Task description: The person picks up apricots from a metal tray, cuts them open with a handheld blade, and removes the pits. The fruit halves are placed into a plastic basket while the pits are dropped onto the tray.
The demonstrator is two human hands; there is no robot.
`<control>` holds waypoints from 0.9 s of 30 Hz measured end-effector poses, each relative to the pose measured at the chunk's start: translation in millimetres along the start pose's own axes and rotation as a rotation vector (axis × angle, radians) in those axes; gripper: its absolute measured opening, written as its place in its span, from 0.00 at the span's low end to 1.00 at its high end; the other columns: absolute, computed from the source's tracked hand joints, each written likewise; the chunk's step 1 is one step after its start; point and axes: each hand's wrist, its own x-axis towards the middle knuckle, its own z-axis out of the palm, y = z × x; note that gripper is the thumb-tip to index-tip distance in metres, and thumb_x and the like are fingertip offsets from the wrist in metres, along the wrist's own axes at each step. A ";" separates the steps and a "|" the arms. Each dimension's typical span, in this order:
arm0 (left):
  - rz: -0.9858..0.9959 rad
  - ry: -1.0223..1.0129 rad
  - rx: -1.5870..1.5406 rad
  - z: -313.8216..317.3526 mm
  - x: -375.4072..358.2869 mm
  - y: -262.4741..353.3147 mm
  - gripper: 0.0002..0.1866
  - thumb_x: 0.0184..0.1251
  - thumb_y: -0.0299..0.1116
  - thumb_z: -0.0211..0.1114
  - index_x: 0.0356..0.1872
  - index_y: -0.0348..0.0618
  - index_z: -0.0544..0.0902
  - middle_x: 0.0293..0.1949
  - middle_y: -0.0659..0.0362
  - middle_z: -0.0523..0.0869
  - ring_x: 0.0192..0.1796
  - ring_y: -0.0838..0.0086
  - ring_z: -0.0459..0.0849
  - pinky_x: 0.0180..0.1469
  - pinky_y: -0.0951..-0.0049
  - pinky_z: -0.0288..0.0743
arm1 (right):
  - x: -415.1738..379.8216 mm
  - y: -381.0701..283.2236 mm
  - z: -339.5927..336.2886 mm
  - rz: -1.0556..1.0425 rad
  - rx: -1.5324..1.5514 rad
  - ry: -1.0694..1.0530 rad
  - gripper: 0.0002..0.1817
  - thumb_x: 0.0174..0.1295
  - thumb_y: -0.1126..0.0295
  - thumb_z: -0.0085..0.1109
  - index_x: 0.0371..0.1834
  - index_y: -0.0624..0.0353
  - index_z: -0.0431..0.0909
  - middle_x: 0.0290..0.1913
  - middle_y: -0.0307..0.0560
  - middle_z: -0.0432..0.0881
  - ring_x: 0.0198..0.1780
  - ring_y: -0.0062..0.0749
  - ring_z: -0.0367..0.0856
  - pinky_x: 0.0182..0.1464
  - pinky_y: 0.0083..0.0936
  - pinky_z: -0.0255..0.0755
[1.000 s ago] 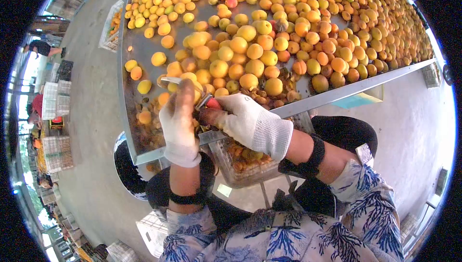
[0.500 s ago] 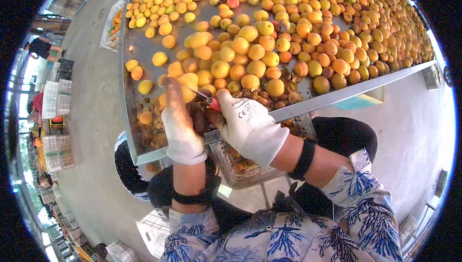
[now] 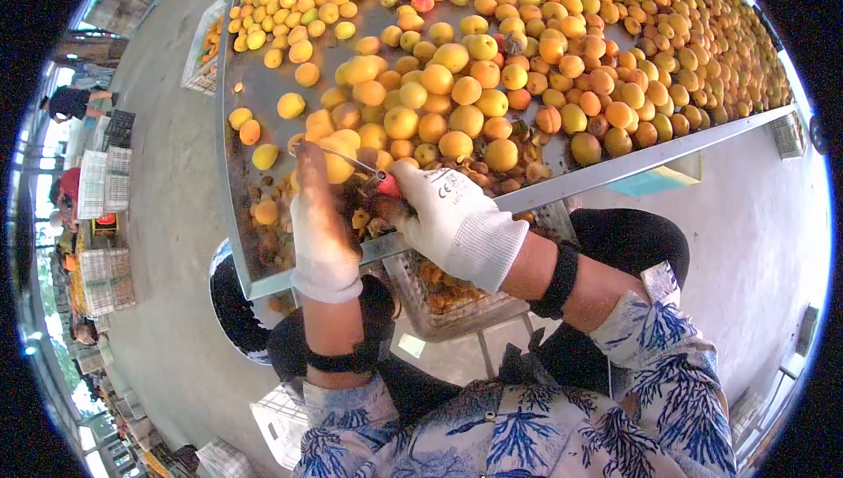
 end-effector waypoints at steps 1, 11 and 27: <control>0.098 -0.007 0.009 -2.8 3.5 -6.4 0.29 0.75 0.54 0.49 0.56 0.36 0.76 0.49 0.54 0.84 0.47 0.70 0.84 0.48 0.69 0.78 | -0.2 1.1 0.0 -0.014 -0.006 0.011 0.12 0.61 0.66 0.58 0.41 0.61 0.70 0.29 0.60 0.80 0.37 0.58 0.82 0.36 0.45 0.74; 0.258 -0.051 -0.129 1.6 -7.2 0.4 0.22 0.71 0.38 0.62 0.57 0.29 0.76 0.50 0.58 0.80 0.50 0.79 0.78 0.54 0.77 0.72 | 2.0 2.1 0.2 -0.046 0.048 -0.036 0.12 0.63 0.66 0.58 0.41 0.59 0.69 0.29 0.59 0.81 0.36 0.57 0.82 0.35 0.44 0.74; 0.128 0.003 0.017 2.0 -10.1 -2.2 0.23 0.72 0.43 0.57 0.53 0.29 0.78 0.39 0.52 0.86 0.40 0.69 0.85 0.46 0.69 0.79 | 5.7 1.0 18.1 0.118 0.473 -0.176 0.15 0.65 0.64 0.58 0.45 0.66 0.77 0.34 0.53 0.83 0.37 0.39 0.82 0.39 0.32 0.74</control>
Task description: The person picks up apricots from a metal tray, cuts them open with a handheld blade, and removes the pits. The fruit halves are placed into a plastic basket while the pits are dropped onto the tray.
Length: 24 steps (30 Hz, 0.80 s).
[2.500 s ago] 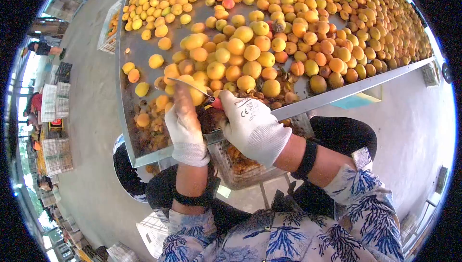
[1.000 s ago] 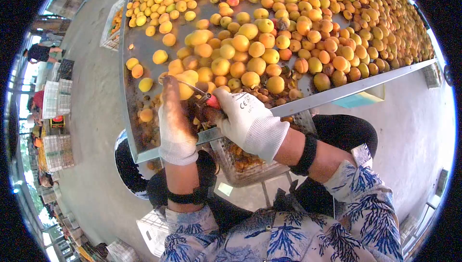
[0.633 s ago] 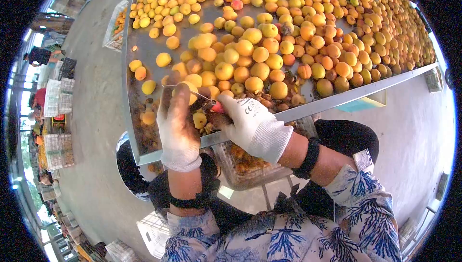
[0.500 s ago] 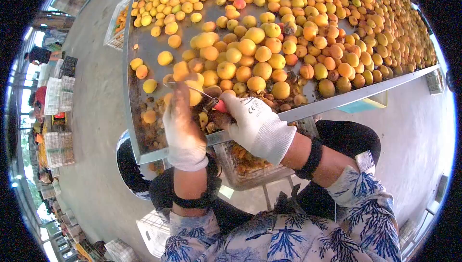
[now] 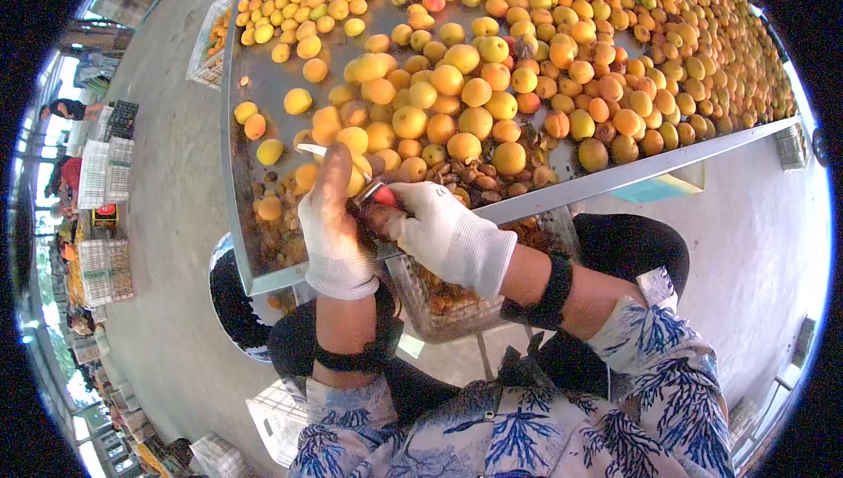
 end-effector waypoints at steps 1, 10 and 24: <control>-0.001 -0.001 0.002 -0.6 -0.4 0.2 0.23 0.72 0.43 0.57 0.53 0.29 0.78 0.39 0.52 0.86 0.40 0.69 0.85 0.46 0.69 0.79 | 0.6 3.9 0.3 0.003 0.216 -0.060 0.15 0.67 0.61 0.57 0.44 0.65 0.79 0.33 0.47 0.83 0.36 0.29 0.81 0.39 0.28 0.73; -0.046 -0.113 -0.260 16.9 -15.1 10.8 0.23 0.73 0.46 0.52 0.44 0.30 0.78 0.37 0.51 0.84 0.35 0.64 0.86 0.40 0.67 0.81 | -10.1 -22.4 -14.3 0.291 0.470 -0.212 0.20 0.67 0.55 0.58 0.45 0.65 0.79 0.30 0.36 0.79 0.29 0.17 0.72 0.31 0.19 0.65; -0.029 -0.116 -0.097 8.0 -1.5 1.3 0.18 0.69 0.40 0.63 0.49 0.32 0.80 0.39 0.59 0.84 0.40 0.78 0.81 0.44 0.77 0.76 | -16.4 -44.4 -38.2 0.063 -0.214 -0.048 0.11 0.66 0.67 0.56 0.44 0.63 0.79 0.31 0.55 0.83 0.36 0.38 0.84 0.41 0.34 0.74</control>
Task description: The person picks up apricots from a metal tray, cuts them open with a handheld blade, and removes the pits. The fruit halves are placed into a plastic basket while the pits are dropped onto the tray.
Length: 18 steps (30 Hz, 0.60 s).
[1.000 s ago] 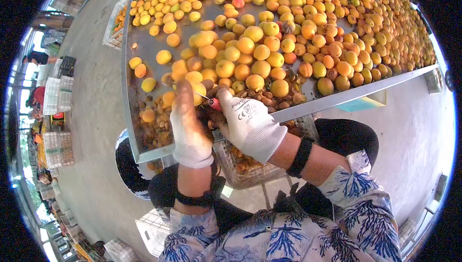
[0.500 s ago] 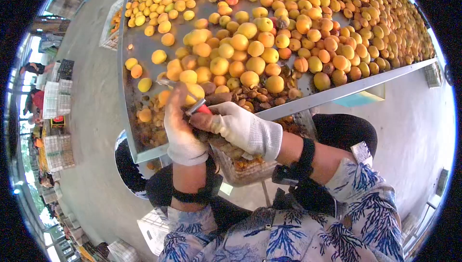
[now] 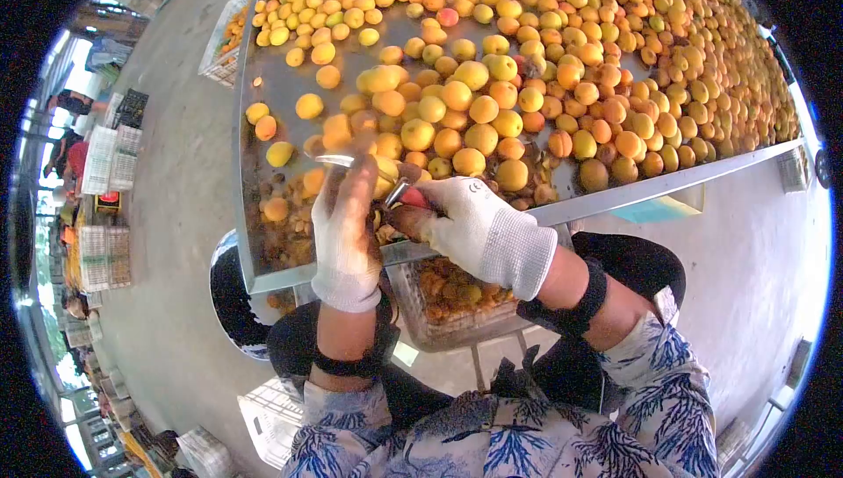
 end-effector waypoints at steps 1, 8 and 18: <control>0.054 0.017 0.010 3.7 -1.2 3.0 0.18 0.68 0.38 0.65 0.49 0.33 0.80 0.40 0.59 0.83 0.40 0.79 0.81 0.45 0.78 0.75 | 1.2 2.2 -1.2 0.004 0.004 0.004 0.11 0.66 0.67 0.56 0.44 0.63 0.79 0.31 0.55 0.83 0.36 0.38 0.84 0.41 0.34 0.74; 0.473 0.201 0.473 -2.7 2.0 -20.0 0.24 0.71 0.47 0.60 0.53 0.33 0.76 0.45 0.58 0.83 0.42 0.75 0.82 0.46 0.76 0.76 | 4.7 17.4 18.5 -0.075 -0.188 0.168 0.12 0.65 0.65 0.56 0.45 0.62 0.74 0.30 0.58 0.82 0.36 0.53 0.83 0.36 0.40 0.74; -0.033 0.113 -0.445 18.0 3.1 -8.5 0.32 0.73 0.57 0.52 0.61 0.35 0.69 0.50 0.53 0.80 0.47 0.67 0.83 0.49 0.68 0.79 | 14.5 35.1 43.4 -0.194 -0.442 0.302 0.23 0.62 0.67 0.56 0.55 0.67 0.63 0.30 0.63 0.80 0.35 0.59 0.82 0.34 0.47 0.73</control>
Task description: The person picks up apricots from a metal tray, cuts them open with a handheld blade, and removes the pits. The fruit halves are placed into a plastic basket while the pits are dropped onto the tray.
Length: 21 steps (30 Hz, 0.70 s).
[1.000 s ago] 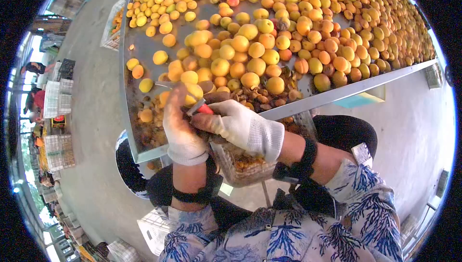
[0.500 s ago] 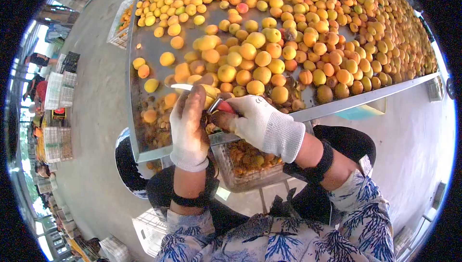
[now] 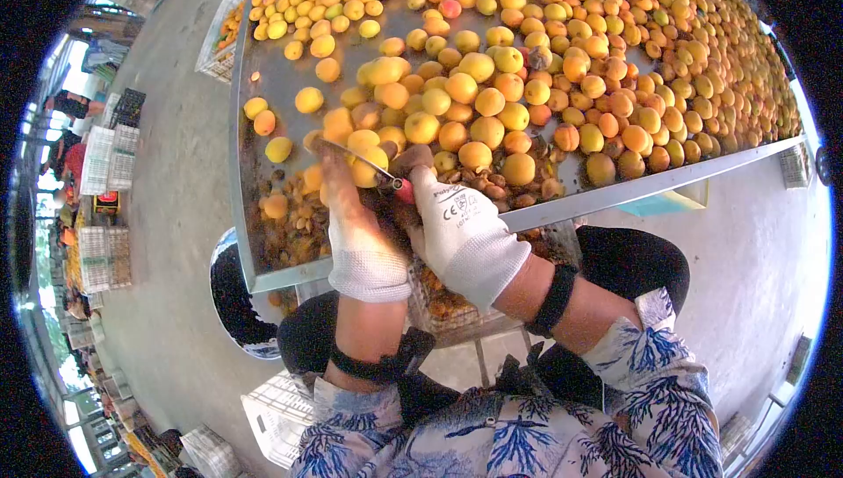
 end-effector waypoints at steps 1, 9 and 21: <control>0.030 -0.002 0.028 -5.1 4.1 -1.4 0.31 0.73 0.55 0.52 0.61 0.35 0.69 0.51 0.53 0.80 0.49 0.67 0.82 0.51 0.68 0.78 | 0.3 0.6 0.9 -0.023 0.003 0.021 0.23 0.61 0.68 0.56 0.56 0.68 0.63 0.31 0.63 0.80 0.35 0.59 0.81 0.35 0.47 0.73; 0.250 0.054 0.212 -15.5 9.5 -2.2 0.27 0.75 0.51 0.52 0.61 0.36 0.70 0.50 0.53 0.81 0.50 0.69 0.82 0.51 0.69 0.78 | 3.5 -2.2 17.0 0.000 0.097 0.076 0.21 0.59 0.70 0.56 0.53 0.67 0.65 0.33 0.63 0.81 0.39 0.61 0.80 0.39 0.48 0.73; 0.074 0.097 0.179 -9.8 0.6 16.4 0.24 0.71 0.51 0.59 0.48 0.35 0.79 0.35 0.55 0.85 0.34 0.71 0.85 0.36 0.74 0.79 | 13.1 -14.1 2.1 0.175 0.827 -0.239 0.16 0.64 0.63 0.57 0.40 0.68 0.79 0.33 0.52 0.84 0.37 0.41 0.82 0.43 0.33 0.75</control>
